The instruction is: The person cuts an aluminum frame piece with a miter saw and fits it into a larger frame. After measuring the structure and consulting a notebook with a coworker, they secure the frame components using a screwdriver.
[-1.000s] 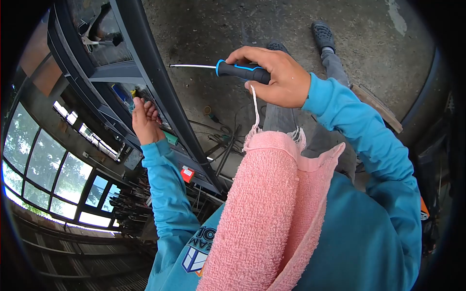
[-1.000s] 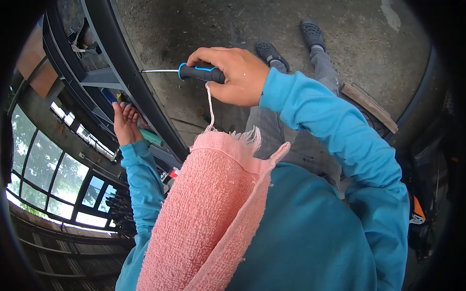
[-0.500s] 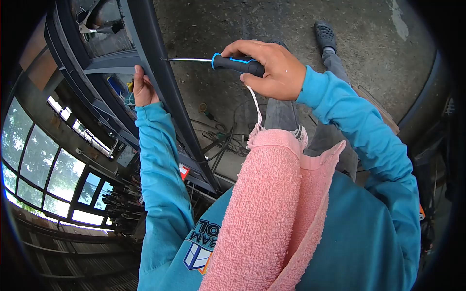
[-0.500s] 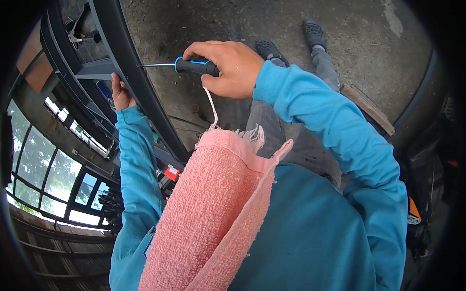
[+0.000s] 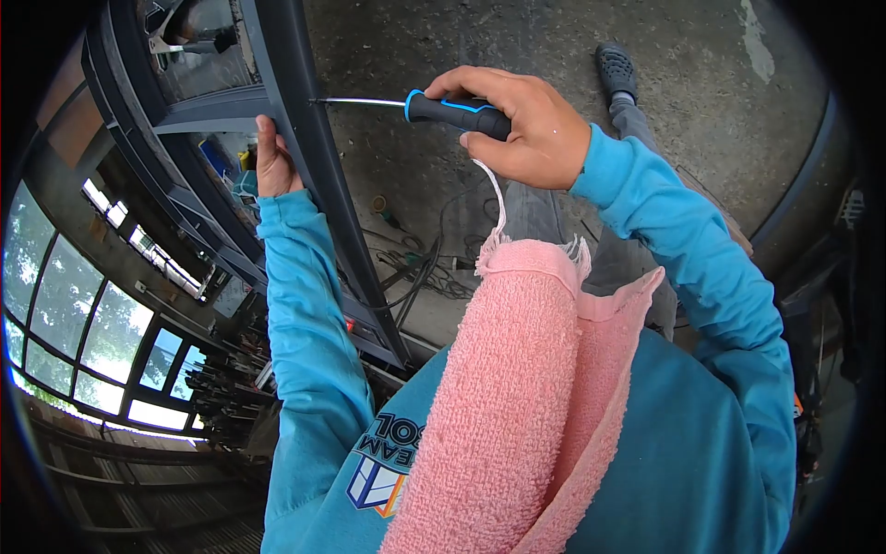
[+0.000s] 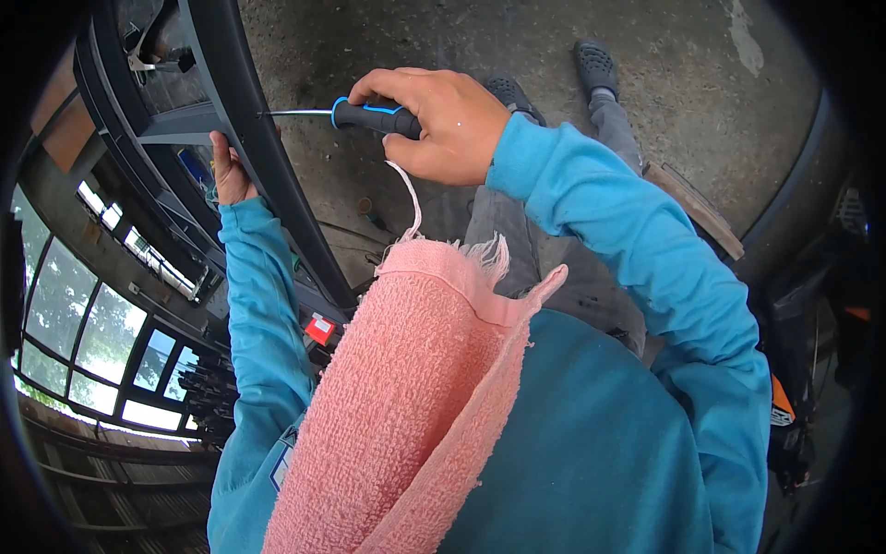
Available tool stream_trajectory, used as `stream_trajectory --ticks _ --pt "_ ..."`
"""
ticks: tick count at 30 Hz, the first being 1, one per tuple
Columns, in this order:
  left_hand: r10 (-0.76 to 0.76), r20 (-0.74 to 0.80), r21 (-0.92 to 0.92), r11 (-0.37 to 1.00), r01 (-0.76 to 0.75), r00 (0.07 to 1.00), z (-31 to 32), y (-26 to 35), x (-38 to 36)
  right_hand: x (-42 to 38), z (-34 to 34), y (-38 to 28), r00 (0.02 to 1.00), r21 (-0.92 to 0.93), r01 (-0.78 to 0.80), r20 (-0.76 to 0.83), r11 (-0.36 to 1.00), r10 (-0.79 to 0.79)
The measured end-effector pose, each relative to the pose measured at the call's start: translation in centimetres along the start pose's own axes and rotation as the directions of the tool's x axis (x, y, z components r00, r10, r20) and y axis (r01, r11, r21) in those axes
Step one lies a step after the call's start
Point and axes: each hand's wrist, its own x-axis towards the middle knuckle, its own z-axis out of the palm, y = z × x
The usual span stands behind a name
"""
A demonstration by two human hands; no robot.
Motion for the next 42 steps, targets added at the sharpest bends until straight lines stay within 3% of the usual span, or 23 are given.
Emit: stream_trajectory --ticks 9,16,19,21,23,24,25,26,28,30,31,34,42 --pt "0.013 0.011 0.030 0.999 -0.013 1.000 0.6 -0.4 0.0 0.1 0.2 0.2 0.998 -0.092 0.069 -0.004 0.993 -0.070" --pt "0.011 0.016 -0.021 1.000 -0.011 1.000 0.3 -0.4 0.1 0.3 0.5 -0.7 1.000 -0.071 0.009 0.024 0.997 -0.008" --pt "0.037 0.049 0.099 0.994 -0.041 0.998 0.0 -0.1 0.1 0.0 0.4 -0.8 1.000 -0.076 -0.005 0.017 0.997 0.006" --pt "-0.013 0.091 0.010 1.000 0.012 0.996 0.2 0.2 -0.6 -0.4 0.0 -1.0 0.999 -0.059 -0.039 0.024 0.998 0.040" --pt "0.195 -0.110 0.198 0.965 -0.171 0.975 1.2 0.3 -2.0 -1.0 0.0 -1.0 1.000 -0.073 -0.028 0.010 0.997 0.029" --pt "0.452 -0.263 0.453 0.838 -0.304 0.853 1.9 0.3 -2.8 -1.2 0.0 -1.0 1.000 -0.081 -0.023 0.002 0.996 0.023" --pt "0.691 -0.322 0.693 0.638 -0.337 0.647 2.9 0.1 -3.6 -1.4 0.0 -1.0 0.999 -0.074 -0.031 0.005 0.997 0.031" --pt "0.861 0.051 0.901 0.180 -0.395 0.507 4.6 -0.7 -4.2 -1.6 0.0 -1.1 0.999 -0.064 -0.041 0.008 0.997 0.041" --pt "0.677 0.516 0.856 -0.430 -0.286 0.525 8.4 -0.8 -6.0 -1.9 0.0 -1.1 0.999 -0.058 -0.044 0.009 0.997 0.044" --pt "0.317 0.709 0.503 -0.854 -0.136 0.630 11.1 -0.6 -5.5 -2.0 0.3 -1.2 1.000 -0.058 -0.027 0.011 0.998 0.028" --pt "0.275 0.697 0.495 -0.853 -0.167 0.662 10.9 -0.9 -4.4 -2.0 0.6 -1.2 1.000 -0.048 -0.005 -0.016 0.999 0.004" --pt "0.232 0.599 0.356 -0.934 0.005 0.767 10.7 -1.4 -2.5 -2.5 0.8 -1.0 0.996 -0.027 0.027 -0.081 0.999 -0.029" --pt "0.232 0.675 0.366 -0.930 -0.045 0.700 10.1 -1.5 -2.5 -2.6 0.3 -1.5 0.996 0.064 -0.084 0.002 0.994 0.084"
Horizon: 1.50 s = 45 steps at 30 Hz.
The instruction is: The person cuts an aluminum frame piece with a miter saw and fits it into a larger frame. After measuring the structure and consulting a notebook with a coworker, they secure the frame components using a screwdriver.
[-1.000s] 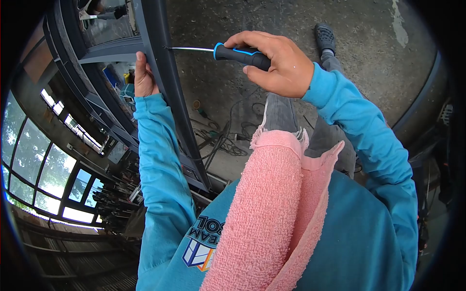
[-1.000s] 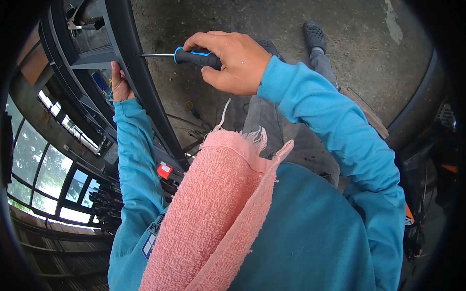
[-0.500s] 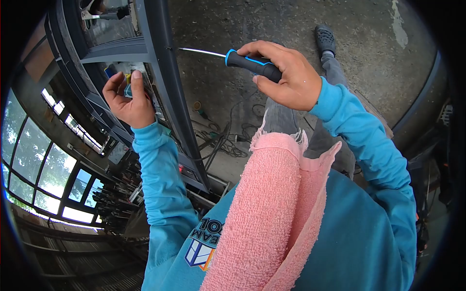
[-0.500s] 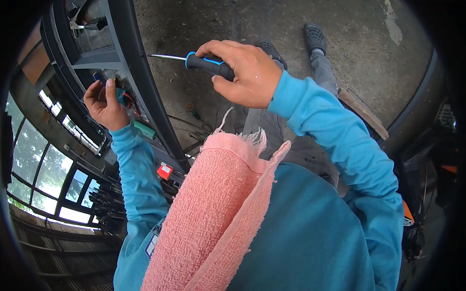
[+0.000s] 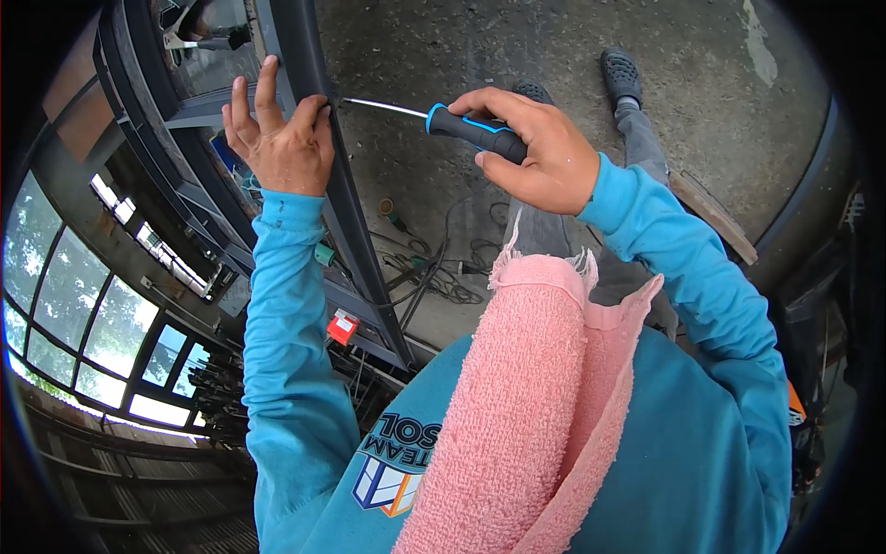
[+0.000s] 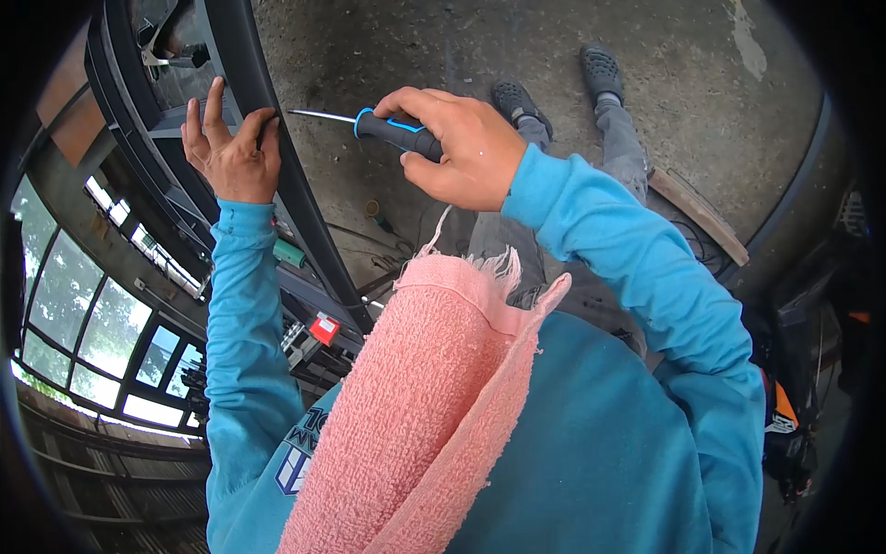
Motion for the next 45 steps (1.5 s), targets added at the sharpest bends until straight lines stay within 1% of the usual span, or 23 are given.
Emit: stream_trajectory --ticks 1,4,6,7,8,9,12,15,16,18,19,22,24,27,30,31,34,38,41,45 --pt "0.002 -0.015 -0.015 1.000 -0.002 1.000 -0.2 0.1 0.1 0.0 -0.1 -0.1 1.000 0.016 0.002 0.000 1.000 -0.002" --pt "0.014 -0.044 -0.145 0.989 -0.020 0.999 -1.7 0.3 -0.3 -0.1 -0.5 -0.1 1.000 0.053 0.016 0.020 0.998 -0.017" --pt "-0.137 0.011 -0.396 0.909 0.130 0.991 -2.5 0.6 -0.5 -0.2 -0.6 0.1 0.996 0.038 0.091 0.005 0.995 -0.091" --pt "-0.206 0.056 -0.506 0.837 0.205 0.977 -3.0 0.8 -0.7 -0.2 -0.6 0.1 0.992 0.033 0.127 0.001 0.991 -0.127" --pt "-0.268 0.107 -0.605 0.747 0.277 0.957 -3.3 1.0 -0.9 -0.3 -0.6 0.1 0.991 0.041 0.131 0.007 0.991 -0.131" --pt "-0.192 0.046 -0.582 0.793 0.182 0.980 -3.8 1.0 -0.7 -0.4 -0.7 0.0 0.991 0.049 0.135 0.014 0.990 -0.136" --pt "-0.305 0.219 -0.753 0.551 0.359 0.927 -3.6 0.4 -1.3 -0.5 -1.0 -0.4 0.989 0.061 0.146 0.023 0.987 -0.148" --pt "-0.337 0.332 -0.878 0.233 0.419 0.881 -3.4 -0.2 -2.0 -0.7 -1.3 -0.8 0.989 0.108 0.136 0.041 0.985 -0.141" --pt "-0.348 0.366 -0.884 0.160 0.439 0.863 -3.3 -0.2 -2.2 -0.7 -1.4 -0.9 0.990 0.129 0.127 0.049 0.984 -0.134" --pt "-0.364 0.437 -0.881 0.014 0.474 0.823 -3.3 -0.1 -2.6 -0.8 -1.2 -0.7 0.983 0.129 0.172 0.042 0.977 -0.179" --pt "-0.351 0.454 -0.881 -0.041 0.471 0.819 -3.2 -0.2 -2.8 -0.7 -1.2 -0.6 0.979 0.130 0.195 0.037 0.972 -0.201" --pt "-0.301 0.515 -0.857 -0.209 0.472 0.803 -2.9 -0.5 -3.5 -0.7 -1.2 -0.7 0.978 0.157 0.191 0.055 0.969 -0.202" --pt "-0.254 0.563 -0.816 -0.321 0.481 0.786 -3.0 -0.8 -4.1 -0.7 -1.6 -0.6 0.970 0.110 0.219 0.084 0.970 -0.229" --pt "-0.110 0.601 -0.736 -0.464 0.494 0.791 -3.0 -1.7 -5.0 -0.4 -2.5 -0.7 0.954 0.039 0.260 0.146 0.965 -0.262" --pt "-0.014 0.647 -0.619 -0.593 0.515 0.762 -3.0 -1.8 -5.8 -0.1 -3.4 -1.0 0.939 -0.028 0.294 0.193 0.955 -0.284" --pt "-0.003 0.635 -0.607 -0.620 0.497 0.773 -2.7 -1.7 -6.0 -0.1 -3.6 -1.1 0.936 -0.049 0.304 0.203 0.951 -0.288" --pt "0.014 0.670 -0.551 -0.661 0.510 0.742 -2.6 -1.2 -6.3 0.3 -3.8 -1.2 0.915 -0.140 0.378 0.207 0.915 -0.346" --pt "0.026 0.667 -0.473 -0.757 0.450 0.745 -1.9 -0.5 -6.7 0.4 -4.2 -1.1 0.898 -0.204 0.434 0.174 0.877 -0.404" --pt "0.021 0.675 -0.482 -0.744 0.462 0.738 -1.8 -0.6 -6.5 0.4 -4.7 -1.5 0.893 -0.245 0.446 0.189 0.861 -0.409" --pt "0.060 0.690 -0.454 -0.740 0.496 0.721 -1.8 -0.5 -6.4 0.6 -5.2 -1.5 0.876 -0.314 0.483 0.181 0.817 -0.447"
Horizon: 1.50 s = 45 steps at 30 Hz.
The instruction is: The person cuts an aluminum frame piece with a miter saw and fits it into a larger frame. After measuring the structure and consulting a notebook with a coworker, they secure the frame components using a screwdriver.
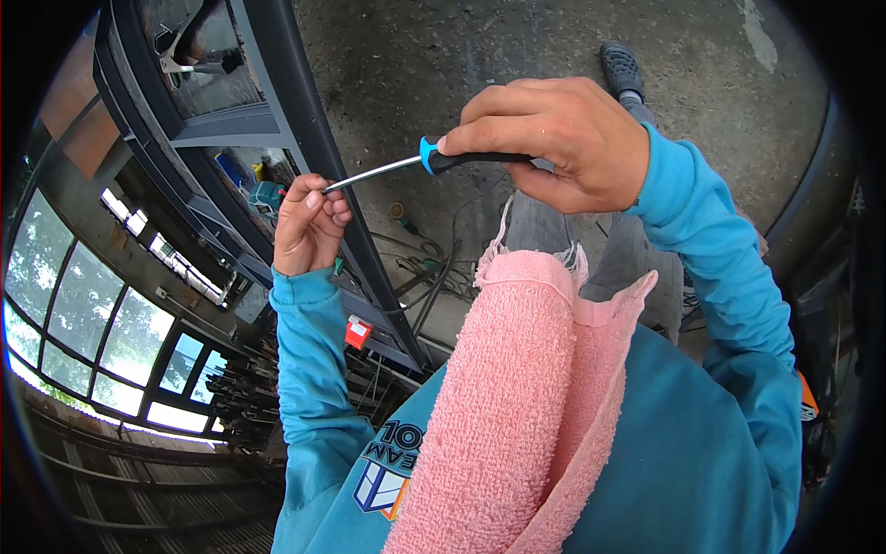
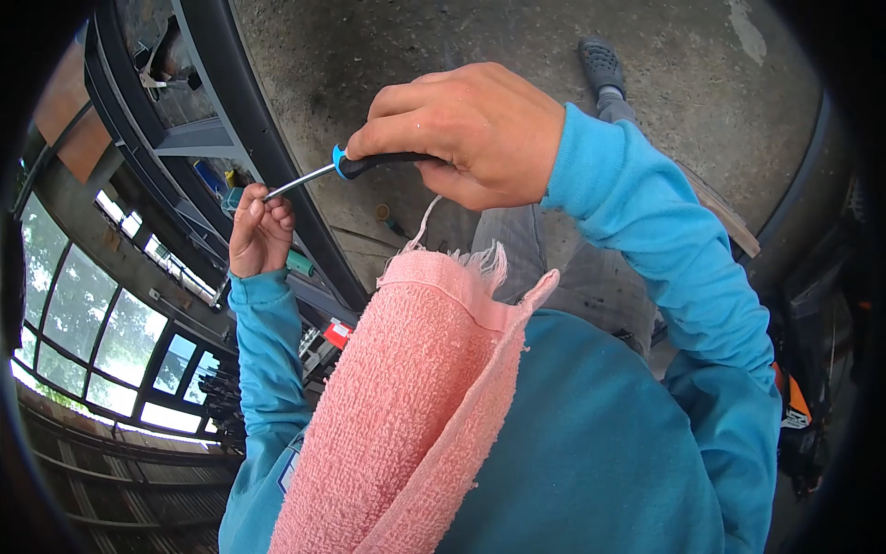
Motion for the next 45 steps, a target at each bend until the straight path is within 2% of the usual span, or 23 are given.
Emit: stream_trajectory --ticks 5,7,8,10,11,13,15,16,17,20,25,28,34,37,40,43,45 --pt "-0.018 0.010 -0.046 0.999 0.019 1.000 0.0 -0.7 0.5 0.1 -0.4 -0.1 1.000 -0.065 0.016 0.026 0.998 -0.015" --pt "0.019 -0.051 0.107 0.994 -0.013 0.999 -0.2 -1.0 0.4 0.0 -0.6 -0.3 0.998 -0.069 0.003 0.067 0.998 0.001" --pt "0.042 -0.078 0.185 0.982 -0.027 0.996 -0.2 -1.1 0.5 -0.1 -0.7 -0.5 0.991 -0.019 -0.074 0.108 0.997 0.076" --pt "0.084 -0.120 0.205 0.977 -0.058 0.989 0.3 -1.4 0.8 -0.3 -0.9 -0.9 0.956 0.072 -0.233 0.200 0.970 0.214" --pt "0.105 -0.140 0.215 0.974 -0.074 0.984 0.7 -1.7 1.1 -0.4 -0.7 -0.8 0.958 0.146 -0.261 0.160 0.954 0.238" --pt "0.143 -0.169 -0.058 0.986 -0.155 0.975 1.6 -2.4 2.4 -0.8 0.6 -0.4 0.954 0.293 -0.301 0.085 0.908 0.288" --pt "0.138 -0.236 -0.338 0.916 -0.215 0.962 3.1 -3.3 3.6 -1.0 3.0 0.2 0.948 0.345 -0.267 -0.074 0.900 0.310" --pt "0.146 -0.243 -0.412 0.879 -0.238 0.959 3.4 -3.7 4.3 -0.9 3.9 0.4 0.935 0.369 -0.248 -0.152 0.896 0.321" --pt "0.155 -0.250 -0.484 0.835 -0.262 0.956 3.4 -4.0 4.9 -0.7 4.3 0.5 0.926 0.388 -0.272 -0.145 0.881 0.349" --pt "0.145 -0.248 -0.547 0.795 -0.262 0.958 3.2 -4.6 6.1 -0.1 5.2 0.6 0.900 0.429 -0.330 -0.127 0.841 0.418" --pt "0.116 -0.296 -0.487 0.836 -0.254 0.948 3.0 -4.8 6.7 0.8 7.0 1.1 0.889 0.439 -0.303 -0.188 0.846 0.417" --pt "0.128 -0.297 -0.460 0.849 -0.260 0.946 2.9 -5.0 7.1 1.4 6.1 0.8 0.884 0.398 -0.419 -0.028 0.816 0.467" --pt "0.108 -0.317 -0.490 0.832 -0.261 0.942 2.6 -5.0 7.6 1.9 6.0 0.7 0.872 0.376 -0.452 -0.007 0.809 0.490" --pt "0.128 -0.299 -0.508 0.817 -0.271 0.946 2.5 -5.1 7.7 1.6 6.8 1.2 0.911 0.287 -0.351 -0.116 0.892 0.396" --pt "0.147 -0.267 -0.523 0.808 -0.271 0.953 2.1 -5.4 7.8 1.6 6.8 0.9 0.926 0.160 -0.328 -0.142 0.931 0.351" --pt "0.130 -0.326 -0.477 0.833 -0.282 0.936 2.3 -5.5 7.6 1.7 6.7 0.1 0.895 0.154 -0.389 -0.172 0.908 0.412" --pt "0.097 -0.400 -0.412 0.870 -0.273 0.912 3.5 -5.5 7.5 1.2 7.0 0.6 0.839 0.466 -0.477 -0.011 0.745 0.544"
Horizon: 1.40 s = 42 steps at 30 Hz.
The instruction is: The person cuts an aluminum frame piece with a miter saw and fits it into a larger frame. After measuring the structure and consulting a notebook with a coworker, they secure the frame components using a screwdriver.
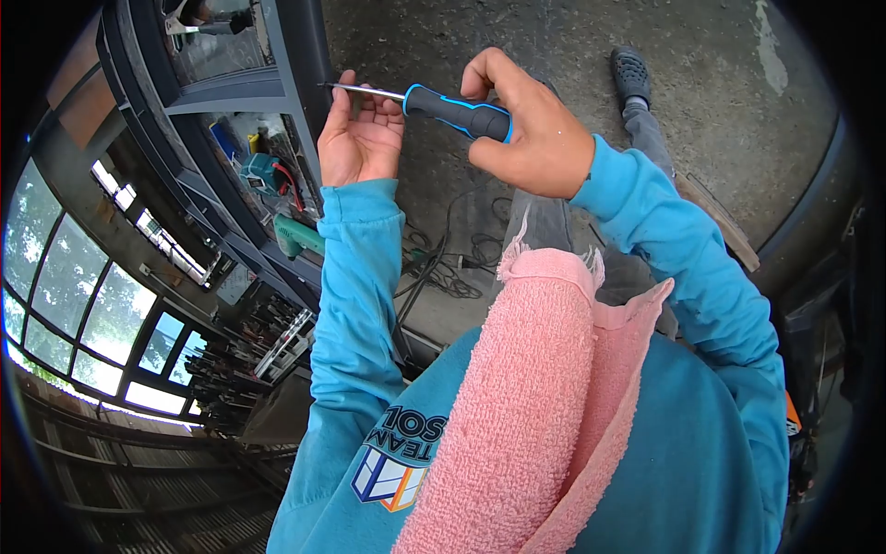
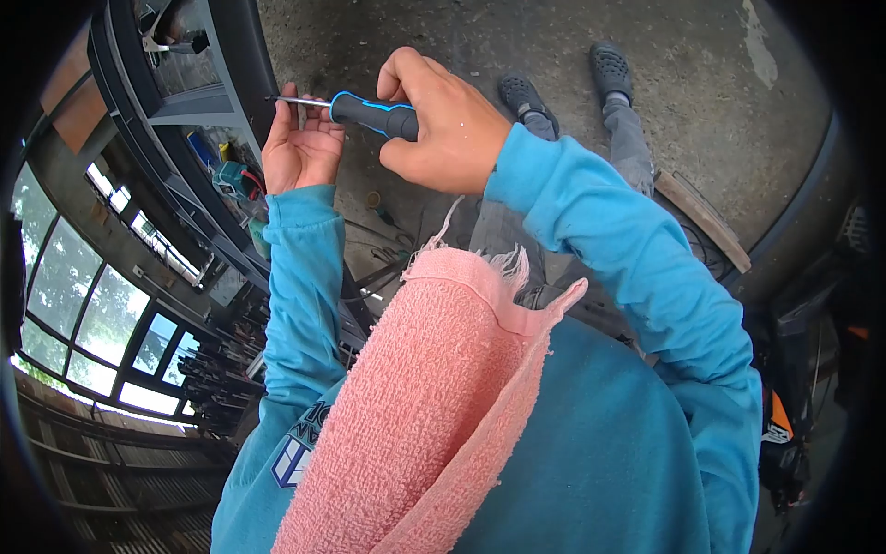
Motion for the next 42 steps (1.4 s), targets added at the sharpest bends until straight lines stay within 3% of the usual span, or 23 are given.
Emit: stream_trajectory --ticks 3,4,6,8,10,12,14,15,17,21,24,25,27,29,32,33,34,36,37,38,40,41,42 --pt "-0.023 -0.086 0.200 0.979 0.040 0.996 1.0 0.1 -1.5 -0.4 0.1 0.6 0.985 0.416 -0.166 0.033 0.894 0.168" --pt "0.085 -0.063 0.300 0.952 -0.063 0.994 0.4 0.5 -2.5 -0.7 0.1 0.6 0.977 0.538 -0.193 0.028 0.821 0.211" --pt "0.291 0.015 0.482 0.837 -0.262 0.957 -0.6 2.0 -4.2 -0.9 -0.1 0.2 0.962 0.576 -0.217 -0.009 0.788 0.272" --pt "0.635 0.102 0.687 0.512 -0.516 0.766 -1.3 4.4 -4.1 -1.0 0.3 0.3 0.953 0.597 -0.194 -0.072 0.778 0.293" --pt "0.705 -0.104 0.763 0.509 -0.398 0.702 -1.3 6.7 -2.7 -1.2 0.6 0.0 0.945 0.660 -0.219 -0.040 0.718 0.324" --pt "0.454 -0.234 0.702 0.691 -0.174 0.860 -1.4 8.6 -0.8 -1.4 0.8 -0.1 0.946 0.651 -0.189 -0.081 0.736 0.315" --pt "0.072 -0.155 0.532 0.846 0.022 0.985 -1.0 9.3 0.3 -1.9 1.3 0.0 0.945 0.561 -0.120 -0.189 0.819 0.267" --pt "-0.125 -0.083 0.449 0.881 0.149 0.989 -0.9 9.5 0.9 -2.0 1.2 0.0 0.948 0.546 -0.121 -0.184 0.829 0.260" --pt "-0.101 -0.059 0.461 0.880 0.117 0.993 -1.7 9.4 3.2 -1.8 0.8 0.1 0.954 0.514 -0.125 -0.171 0.849 0.245" --pt "-0.023 -0.003 0.487 0.873 0.022 1.000 -1.5 8.7 3.2 -1.6 -1.1 -0.3 0.912 0.550 -0.394 0.132 0.736 0.389" --pt "0.004 -0.006 0.544 0.839 0.000 1.000 -1.9 9.0 3.5 -2.4 1.0 0.4 0.947 0.312 -0.180 -0.203 0.933 0.250" --pt "-0.008 0.016 0.519 0.855 -0.001 1.000 -2.3 9.1 3.8 -2.2 1.4 1.0 0.964 0.205 -0.017 -0.257 0.979 0.070" --pt "-0.029 0.060 0.468 0.884 -0.003 0.998 -3.2 9.1 4.2 -2.1 -0.3 1.0 0.945 0.404 -0.287 -0.029 0.869 0.326" --pt "-0.031 0.058 0.484 0.875 -0.001 0.998 -3.2 9.2 4.2 -1.7 -1.6 0.0 0.841 0.603 -0.507 0.187 0.616 0.508" --pt "-0.025 0.065 0.463 0.887 -0.007 0.998 -3.1 9.1 4.0 -2.0 0.4 0.1 0.927 0.428 -0.247 -0.158 0.869 0.341" --pt "-0.025 0.068 0.446 0.895 -0.008 0.997 -3.1 8.9 4.0 -1.7 0.4 1.1 0.964 -0.014 0.073 -0.256 0.997 -0.074" --pt "-0.024 0.056 0.449 0.893 -0.004 0.998 -3.1 8.9 4.1 -1.6 -0.1 0.7 0.978 0.225 -0.124 -0.138 0.966 0.158" --pt "-0.020 0.035 0.462 0.887 0.002 0.999 -3.2 9.0 4.2 -1.2 -1.4 -0.3 0.846 0.564 -0.519 0.230 0.642 0.481" --pt "-0.019 0.034 0.454 0.891 0.001 0.999 -3.2 8.9 4.1 -1.3 -1.3 0.1 0.867 0.655 -0.476 0.235 0.587 0.440" --pt "-0.017 0.036 0.445 0.895 -0.001 0.999 -3.1 8.8 4.0 -1.5 -0.9 0.4 0.912 0.577 -0.381 0.103 0.723 0.398" --pt "-0.022 0.047 0.426 0.905 0.000 0.999 -3.1 8.9 4.2 -1.8 0.3 1.1 0.960 0.338 -0.183 -0.140 0.923 0.242" --pt "-0.036 0.049 0.417 0.909 0.012 0.998 -3.3 9.1 4.3 -1.8 0.8 2.1 0.969 0.094 0.039 -0.246 0.995 -0.015" --pt "-0.050 0.054 0.407 0.913 0.024 0.997 -3.4 9.2 4.4 -2.0 0.8 2.3 0.974 0.086 0.036 -0.224 0.996 -0.016"
